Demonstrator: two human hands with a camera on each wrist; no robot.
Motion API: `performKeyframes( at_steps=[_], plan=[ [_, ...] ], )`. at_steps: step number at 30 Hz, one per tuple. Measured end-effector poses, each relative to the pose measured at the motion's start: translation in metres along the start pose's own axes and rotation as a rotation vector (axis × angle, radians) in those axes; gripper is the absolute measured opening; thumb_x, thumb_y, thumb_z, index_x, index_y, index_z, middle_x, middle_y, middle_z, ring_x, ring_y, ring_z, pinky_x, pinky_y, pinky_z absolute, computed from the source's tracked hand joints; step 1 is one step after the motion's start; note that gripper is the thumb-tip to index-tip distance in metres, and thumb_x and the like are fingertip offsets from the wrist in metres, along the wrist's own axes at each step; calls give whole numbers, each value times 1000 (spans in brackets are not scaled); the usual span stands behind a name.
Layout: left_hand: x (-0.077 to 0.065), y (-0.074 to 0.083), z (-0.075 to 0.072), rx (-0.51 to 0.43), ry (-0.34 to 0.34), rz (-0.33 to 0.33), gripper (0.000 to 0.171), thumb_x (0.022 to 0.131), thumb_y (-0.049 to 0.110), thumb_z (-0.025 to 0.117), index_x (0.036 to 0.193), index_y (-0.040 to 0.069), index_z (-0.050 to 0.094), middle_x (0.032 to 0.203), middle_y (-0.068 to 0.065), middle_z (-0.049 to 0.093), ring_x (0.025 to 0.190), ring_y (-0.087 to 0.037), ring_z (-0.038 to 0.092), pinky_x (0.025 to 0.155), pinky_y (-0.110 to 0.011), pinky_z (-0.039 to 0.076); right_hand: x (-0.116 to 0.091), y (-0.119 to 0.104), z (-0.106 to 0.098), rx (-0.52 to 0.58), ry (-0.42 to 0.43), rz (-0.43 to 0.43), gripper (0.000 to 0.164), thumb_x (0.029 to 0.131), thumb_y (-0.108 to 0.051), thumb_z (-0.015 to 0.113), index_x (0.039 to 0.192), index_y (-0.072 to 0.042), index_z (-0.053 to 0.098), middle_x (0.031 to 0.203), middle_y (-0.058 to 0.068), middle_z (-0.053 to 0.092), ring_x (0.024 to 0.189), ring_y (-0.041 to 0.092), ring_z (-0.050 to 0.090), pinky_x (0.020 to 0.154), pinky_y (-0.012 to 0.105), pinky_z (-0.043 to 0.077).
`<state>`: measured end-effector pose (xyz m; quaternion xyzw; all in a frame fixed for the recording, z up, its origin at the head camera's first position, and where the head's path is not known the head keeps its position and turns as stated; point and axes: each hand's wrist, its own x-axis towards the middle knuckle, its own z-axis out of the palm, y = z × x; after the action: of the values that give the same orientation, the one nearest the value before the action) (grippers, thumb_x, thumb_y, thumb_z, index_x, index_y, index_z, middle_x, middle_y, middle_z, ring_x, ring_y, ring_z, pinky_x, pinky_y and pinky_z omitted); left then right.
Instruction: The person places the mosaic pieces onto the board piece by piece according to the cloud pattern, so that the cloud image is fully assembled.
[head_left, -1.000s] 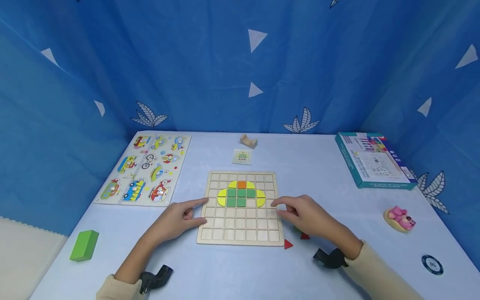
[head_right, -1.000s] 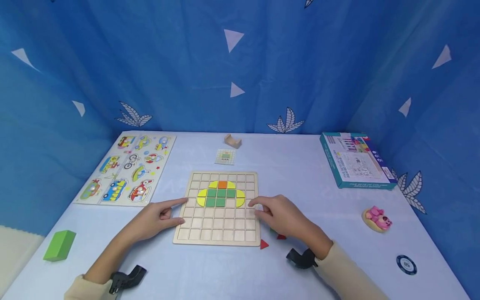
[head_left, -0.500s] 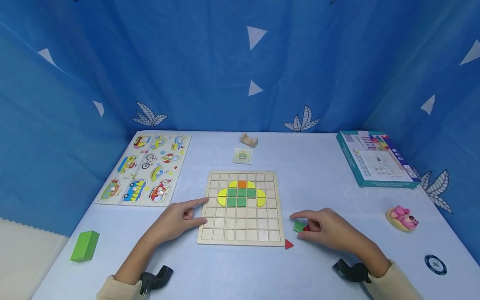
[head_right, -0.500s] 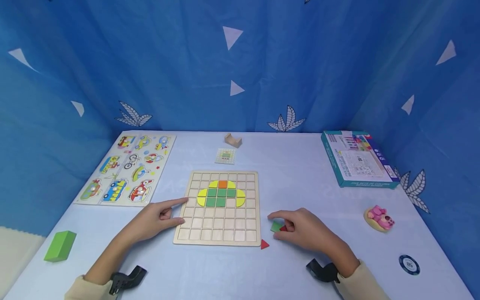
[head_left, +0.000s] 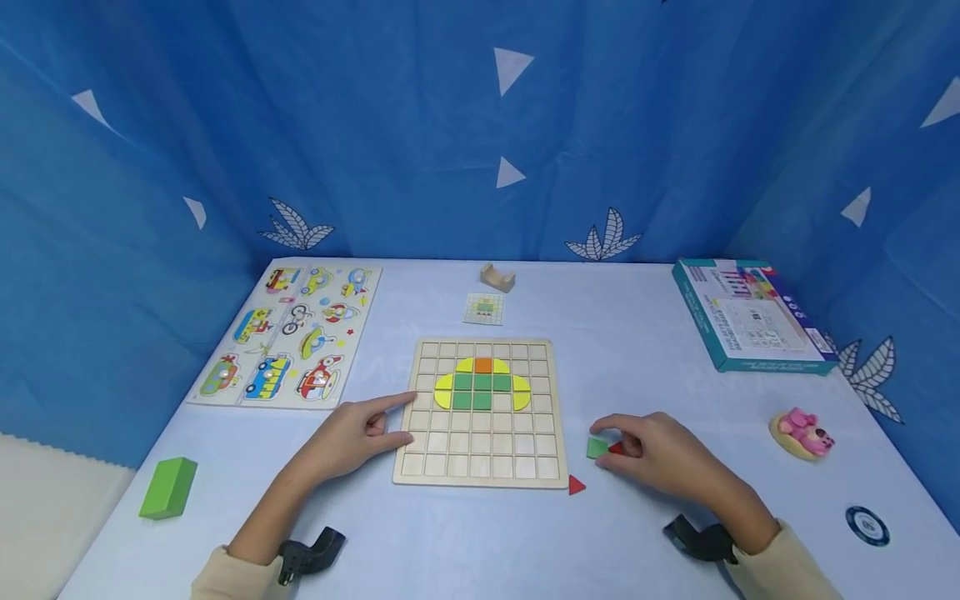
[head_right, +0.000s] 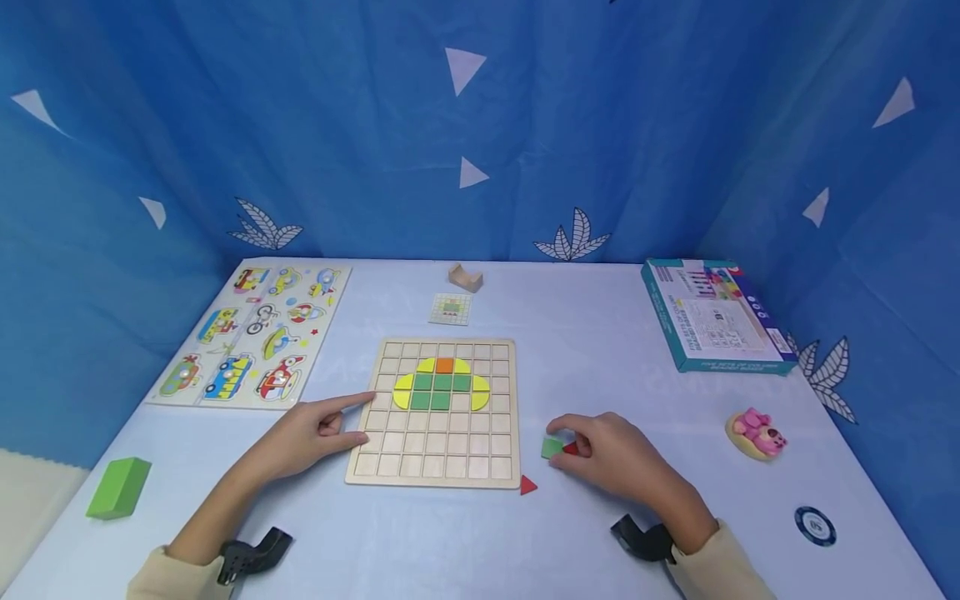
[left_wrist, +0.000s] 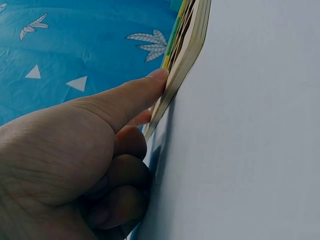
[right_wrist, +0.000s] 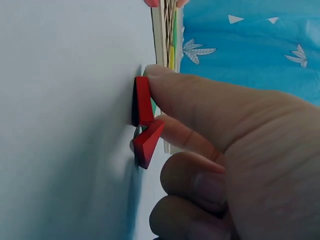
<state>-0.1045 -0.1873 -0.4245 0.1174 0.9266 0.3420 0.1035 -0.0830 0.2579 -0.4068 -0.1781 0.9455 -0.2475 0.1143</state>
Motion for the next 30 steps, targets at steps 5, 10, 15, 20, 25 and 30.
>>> performKeyframes(
  at_steps=[5,10,15,20,25,30],
  plan=[
    [0,-1,0,2,4,1,60,86,43,83,141,30,63,58,8,43,53,-8,38,54,-27,33,1,-1,-2,-39,34,42,28,82,-34,87,106,-26,75,58,-11,45,52,7,43,52,25,34],
    [-1,0,-1,0,5,4,60,86,43,83,141,30,63,57,8,43,53,-8,39,54,-27,33,1,-2,-2,-60,41,37,24,82,-34,87,102,-26,76,58,-12,45,53,7,43,52,25,34],
    [0,0,-1,0,6,7,59,86,43,82,140,30,63,58,8,43,53,-8,39,54,-27,33,0,-5,0,-120,59,-3,23,84,-34,85,102,-24,77,58,-13,44,54,5,41,53,25,34],
    [0,1,-1,-8,5,10,59,86,43,82,140,28,64,57,9,43,53,-8,38,54,-27,33,0,-7,1,-171,93,-42,25,85,-33,85,106,-22,78,57,-16,43,54,2,40,53,25,35],
    [-1,1,-1,-27,2,18,59,86,43,82,140,27,64,58,8,43,53,-8,38,54,-28,32,-1,-5,2,-186,145,-84,24,84,-30,85,105,-20,78,56,-18,41,52,0,38,51,24,34],
    [-1,1,0,-30,-6,0,59,86,43,82,141,28,64,58,7,44,53,-9,38,53,-27,33,0,-4,3,-180,168,-99,23,83,-27,85,103,-19,78,55,-18,40,51,0,38,50,23,33]
  ],
)
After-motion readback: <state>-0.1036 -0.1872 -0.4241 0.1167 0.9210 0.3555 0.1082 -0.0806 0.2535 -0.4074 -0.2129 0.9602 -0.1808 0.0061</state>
